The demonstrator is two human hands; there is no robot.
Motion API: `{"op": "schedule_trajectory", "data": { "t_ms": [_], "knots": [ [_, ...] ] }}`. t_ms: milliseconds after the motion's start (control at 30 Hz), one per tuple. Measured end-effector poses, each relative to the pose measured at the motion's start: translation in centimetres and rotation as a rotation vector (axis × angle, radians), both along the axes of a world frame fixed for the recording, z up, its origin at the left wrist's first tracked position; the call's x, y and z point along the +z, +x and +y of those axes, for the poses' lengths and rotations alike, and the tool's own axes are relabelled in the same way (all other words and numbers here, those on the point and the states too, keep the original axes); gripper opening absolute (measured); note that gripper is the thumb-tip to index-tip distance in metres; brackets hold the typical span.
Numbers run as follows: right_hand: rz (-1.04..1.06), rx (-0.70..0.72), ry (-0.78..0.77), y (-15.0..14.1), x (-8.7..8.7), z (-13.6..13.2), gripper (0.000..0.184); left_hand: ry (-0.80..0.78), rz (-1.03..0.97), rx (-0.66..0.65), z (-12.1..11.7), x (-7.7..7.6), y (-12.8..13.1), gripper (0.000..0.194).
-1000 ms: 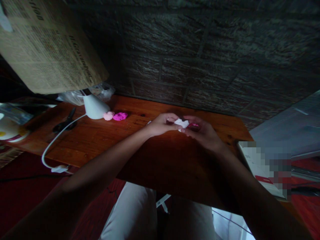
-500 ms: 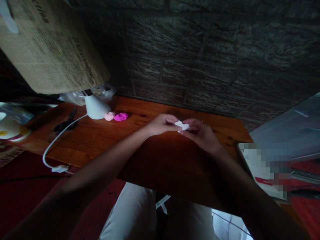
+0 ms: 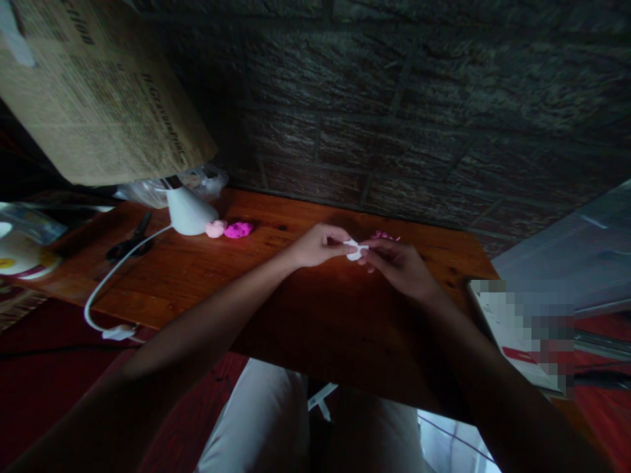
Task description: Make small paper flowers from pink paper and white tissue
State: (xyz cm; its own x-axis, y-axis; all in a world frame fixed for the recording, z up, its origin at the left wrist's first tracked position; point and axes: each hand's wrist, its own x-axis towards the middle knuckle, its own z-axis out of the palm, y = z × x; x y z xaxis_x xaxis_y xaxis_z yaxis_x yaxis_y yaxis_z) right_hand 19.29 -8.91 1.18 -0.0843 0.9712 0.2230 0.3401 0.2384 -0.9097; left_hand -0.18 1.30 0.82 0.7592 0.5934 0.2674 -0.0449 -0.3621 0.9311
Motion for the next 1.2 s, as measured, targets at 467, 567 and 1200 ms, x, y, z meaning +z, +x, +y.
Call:
{"op": "schedule_trajectory", "data": {
  "t_ms": [467,567,1200],
  "knots": [
    [-0.220,-0.165,0.329,0.4,-0.7,0.4,0.014,-0.266,-0.011,0.130,1.0,0.1,-0.9,0.053],
    [-0.287,-0.146,0.335,0.5,-0.8,0.3,0.016,-0.526,0.008,0.084,0.6,0.5,-0.7,0.040],
    [-0.178,-0.299,0.202,-0.3,0.2,-0.6,0.034,-0.381,-0.037,0.094,0.3,-0.4,0.2,0.017]
  ]
}}
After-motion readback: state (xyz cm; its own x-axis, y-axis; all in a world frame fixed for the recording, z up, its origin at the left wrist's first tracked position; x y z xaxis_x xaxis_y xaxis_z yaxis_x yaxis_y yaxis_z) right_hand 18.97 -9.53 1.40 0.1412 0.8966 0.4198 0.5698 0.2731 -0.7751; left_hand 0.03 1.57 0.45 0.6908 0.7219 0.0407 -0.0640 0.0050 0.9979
